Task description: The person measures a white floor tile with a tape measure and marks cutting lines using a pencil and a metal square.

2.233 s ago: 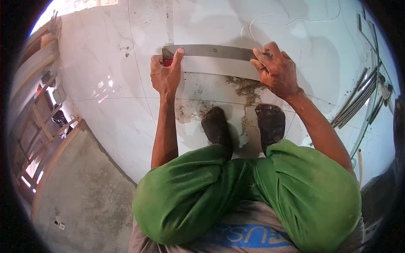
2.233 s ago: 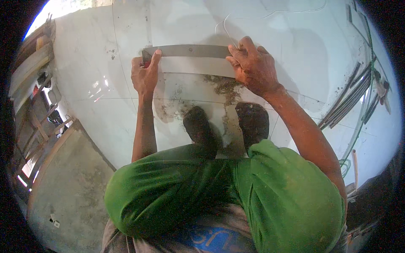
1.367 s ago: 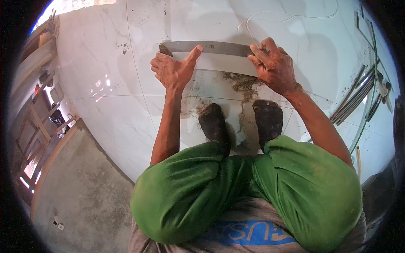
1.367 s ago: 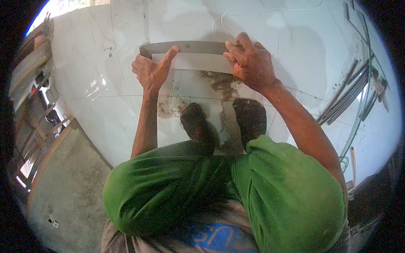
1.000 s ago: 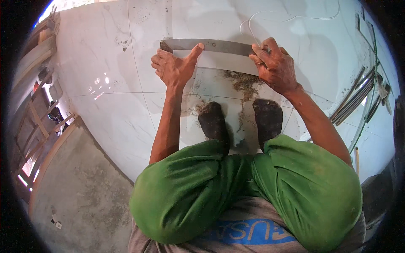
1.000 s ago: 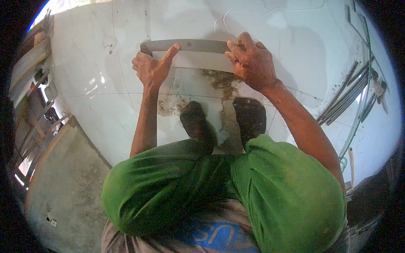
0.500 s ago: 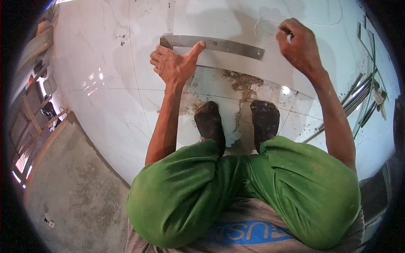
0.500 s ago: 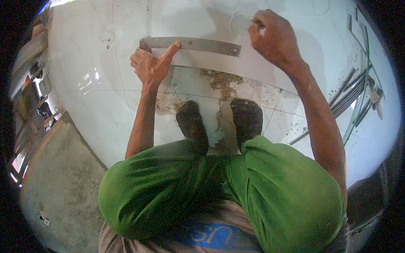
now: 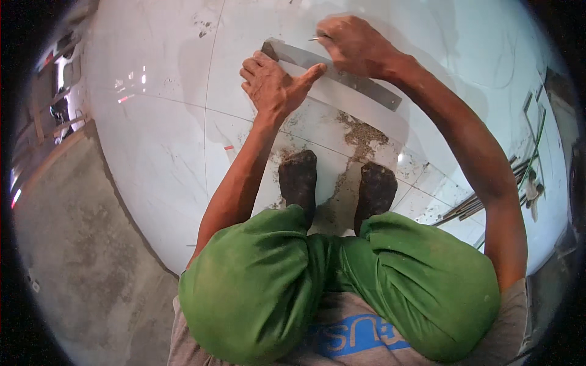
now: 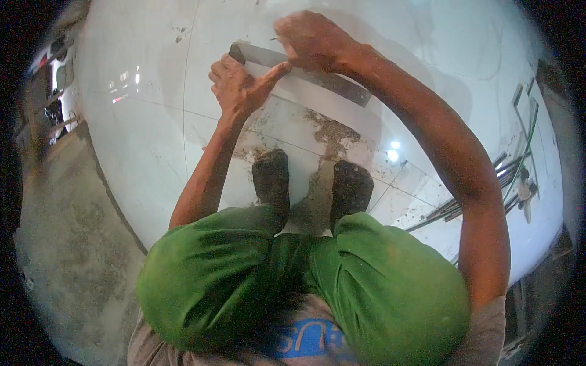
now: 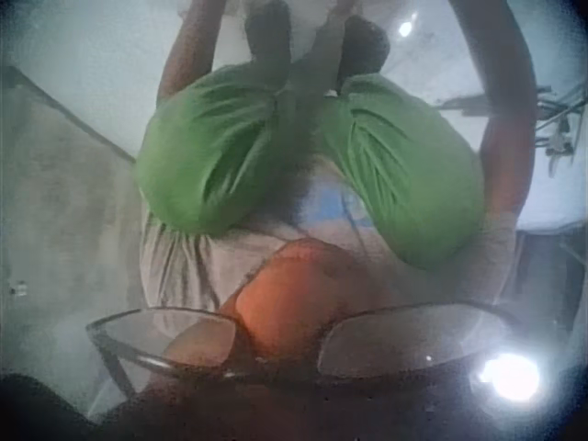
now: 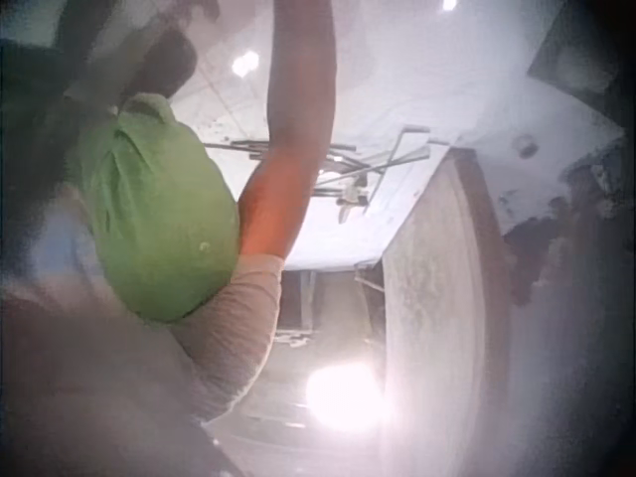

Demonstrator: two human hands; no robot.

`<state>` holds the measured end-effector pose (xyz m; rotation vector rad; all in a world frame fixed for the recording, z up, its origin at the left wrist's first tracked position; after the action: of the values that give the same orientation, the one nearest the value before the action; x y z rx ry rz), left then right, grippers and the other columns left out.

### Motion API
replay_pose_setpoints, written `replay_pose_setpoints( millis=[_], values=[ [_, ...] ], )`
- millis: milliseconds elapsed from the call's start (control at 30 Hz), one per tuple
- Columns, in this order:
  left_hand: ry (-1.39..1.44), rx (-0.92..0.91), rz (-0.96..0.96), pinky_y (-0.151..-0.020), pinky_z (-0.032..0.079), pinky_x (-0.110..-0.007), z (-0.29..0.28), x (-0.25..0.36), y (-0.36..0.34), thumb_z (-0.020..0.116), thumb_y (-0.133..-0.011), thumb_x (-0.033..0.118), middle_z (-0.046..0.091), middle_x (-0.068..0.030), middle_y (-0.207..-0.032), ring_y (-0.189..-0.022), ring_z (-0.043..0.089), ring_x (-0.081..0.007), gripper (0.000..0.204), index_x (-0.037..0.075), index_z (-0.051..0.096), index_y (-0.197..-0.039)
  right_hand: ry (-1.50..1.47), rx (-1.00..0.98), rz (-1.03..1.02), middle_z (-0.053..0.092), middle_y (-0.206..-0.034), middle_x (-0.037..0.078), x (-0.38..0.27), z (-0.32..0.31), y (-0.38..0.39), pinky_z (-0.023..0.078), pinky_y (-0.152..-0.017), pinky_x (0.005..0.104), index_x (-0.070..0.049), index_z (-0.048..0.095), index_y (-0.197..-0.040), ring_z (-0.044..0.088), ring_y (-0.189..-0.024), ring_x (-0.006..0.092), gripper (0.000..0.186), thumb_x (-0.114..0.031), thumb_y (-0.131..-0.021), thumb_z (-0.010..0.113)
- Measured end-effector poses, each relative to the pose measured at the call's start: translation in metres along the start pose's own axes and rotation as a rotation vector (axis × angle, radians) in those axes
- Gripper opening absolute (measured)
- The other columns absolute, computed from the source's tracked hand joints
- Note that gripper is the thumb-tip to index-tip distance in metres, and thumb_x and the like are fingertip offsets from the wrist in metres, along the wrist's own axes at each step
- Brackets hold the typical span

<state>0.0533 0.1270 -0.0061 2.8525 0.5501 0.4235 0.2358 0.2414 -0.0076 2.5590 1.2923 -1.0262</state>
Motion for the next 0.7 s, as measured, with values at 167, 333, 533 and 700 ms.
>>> replay_pose_setpoints(
  millis=[167, 333, 533, 700],
  values=[
    [-0.019, 0.093, 0.029, -0.096, 0.047, -0.058, 0.007, -0.006, 0.000, 0.088, -0.066, 0.081, 0.051, -0.0284, -0.128, -0.122, 0.051, -0.0415, 0.117, -0.012, 0.049, -0.126, 0.002, -0.160, 0.017, 0.074, -0.088, 0.027, -0.013, 0.028, -0.034, 0.059, -0.083, 0.0550, 0.003, 0.073, -0.095, 0.075, -0.086, 0.0441, 0.019, -0.012, -0.085, 0.065],
    [0.040, 0.061, 0.025, -0.096, 0.040, -0.053, 0.006, -0.004, 0.001, 0.091, -0.064, 0.069, 0.046, -0.0224, -0.123, -0.118, 0.045, -0.0370, 0.109, -0.009, 0.044, -0.124, 0.060, -0.207, 0.001, 0.076, -0.087, 0.027, -0.012, 0.037, -0.040, 0.062, -0.081, 0.0512, 0.003, 0.077, -0.098, 0.077, -0.083, 0.0437, 0.023, -0.010, -0.083, 0.066],
    [0.047, 0.078, 0.008, -0.097, 0.039, -0.053, 0.009, -0.003, 0.001, 0.091, -0.062, 0.073, 0.046, -0.0234, -0.123, -0.117, 0.044, -0.0369, 0.114, -0.010, 0.043, -0.124, 0.112, -0.310, -0.036, 0.075, -0.085, 0.026, -0.021, 0.027, -0.054, 0.062, -0.079, 0.0503, 0.003, 0.076, -0.096, 0.076, -0.082, 0.0433, 0.023, -0.012, -0.080, 0.070],
    [0.016, 0.087, 0.011, -0.099, 0.038, -0.054, 0.006, 0.000, 0.000, 0.088, -0.065, 0.076, 0.044, -0.0247, -0.126, -0.119, 0.043, -0.0383, 0.119, -0.012, 0.042, -0.130, 0.112, -0.237, -0.084, 0.072, -0.086, 0.024, -0.006, 0.008, 0.005, 0.060, -0.080, 0.0508, 0.002, 0.072, -0.093, 0.072, -0.083, 0.0434, 0.020, -0.013, -0.079, 0.072]
  ],
)
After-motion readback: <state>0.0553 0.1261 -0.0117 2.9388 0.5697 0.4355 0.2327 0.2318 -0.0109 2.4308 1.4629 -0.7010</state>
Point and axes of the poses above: each hand's wrist, its own y-axis away from the middle knuckle, its own z-axis out of the palm, x = y × z, the point moved 2 cm from there along -y, towards the middle knuckle
